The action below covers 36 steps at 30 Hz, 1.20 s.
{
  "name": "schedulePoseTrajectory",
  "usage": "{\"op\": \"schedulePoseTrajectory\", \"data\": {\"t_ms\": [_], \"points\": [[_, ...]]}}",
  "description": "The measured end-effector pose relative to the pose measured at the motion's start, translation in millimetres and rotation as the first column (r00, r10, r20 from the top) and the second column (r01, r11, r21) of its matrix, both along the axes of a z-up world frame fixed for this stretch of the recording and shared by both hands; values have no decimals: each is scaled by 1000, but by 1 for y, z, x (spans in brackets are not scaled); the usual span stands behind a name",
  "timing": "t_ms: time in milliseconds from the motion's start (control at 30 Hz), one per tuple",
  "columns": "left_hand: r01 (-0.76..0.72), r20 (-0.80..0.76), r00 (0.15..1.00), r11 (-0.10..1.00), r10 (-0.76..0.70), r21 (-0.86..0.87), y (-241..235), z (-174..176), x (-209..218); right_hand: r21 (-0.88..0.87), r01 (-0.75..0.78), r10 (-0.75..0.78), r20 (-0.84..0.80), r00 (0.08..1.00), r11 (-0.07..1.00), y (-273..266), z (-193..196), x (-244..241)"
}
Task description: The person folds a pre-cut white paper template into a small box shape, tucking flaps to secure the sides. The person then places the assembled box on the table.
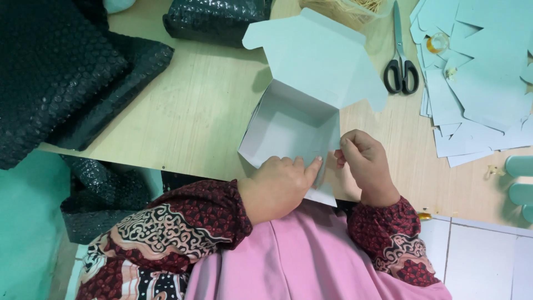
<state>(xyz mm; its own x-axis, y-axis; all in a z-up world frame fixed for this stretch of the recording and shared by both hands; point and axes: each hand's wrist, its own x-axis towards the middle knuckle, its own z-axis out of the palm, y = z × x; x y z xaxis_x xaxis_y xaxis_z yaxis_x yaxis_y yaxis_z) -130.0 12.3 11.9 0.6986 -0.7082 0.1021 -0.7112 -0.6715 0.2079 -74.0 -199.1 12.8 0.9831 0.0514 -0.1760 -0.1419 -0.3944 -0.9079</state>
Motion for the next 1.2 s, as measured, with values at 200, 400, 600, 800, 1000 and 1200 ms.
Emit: {"op": "schedulePoseTrajectory", "data": {"t_ms": [200,400,600,800,1000,1200], "points": [[-29,22,999,998,31,-48,2,1,7,-72,-70,77,93,993,995,3,-12,1],[-67,-220,975,988,35,-141,12,32,15,87,-191,173,182,968,978,-32,-8,-9],[-15,-402,915,994,-29,-105,9,61,29,19,-560,529,300,794,829,-36,21,-35],[-84,-408,913,989,29,-118,-20,77,65,-149,-488,499,443,745,860,-26,3,-41],[-123,-296,945,990,136,64,-44,14,92,-194,-410,447,528,722,891,-16,-3,-46],[-153,-380,913,988,148,16,-27,5,100,-244,-245,346,668,659,938,-15,-19,-44]]}}
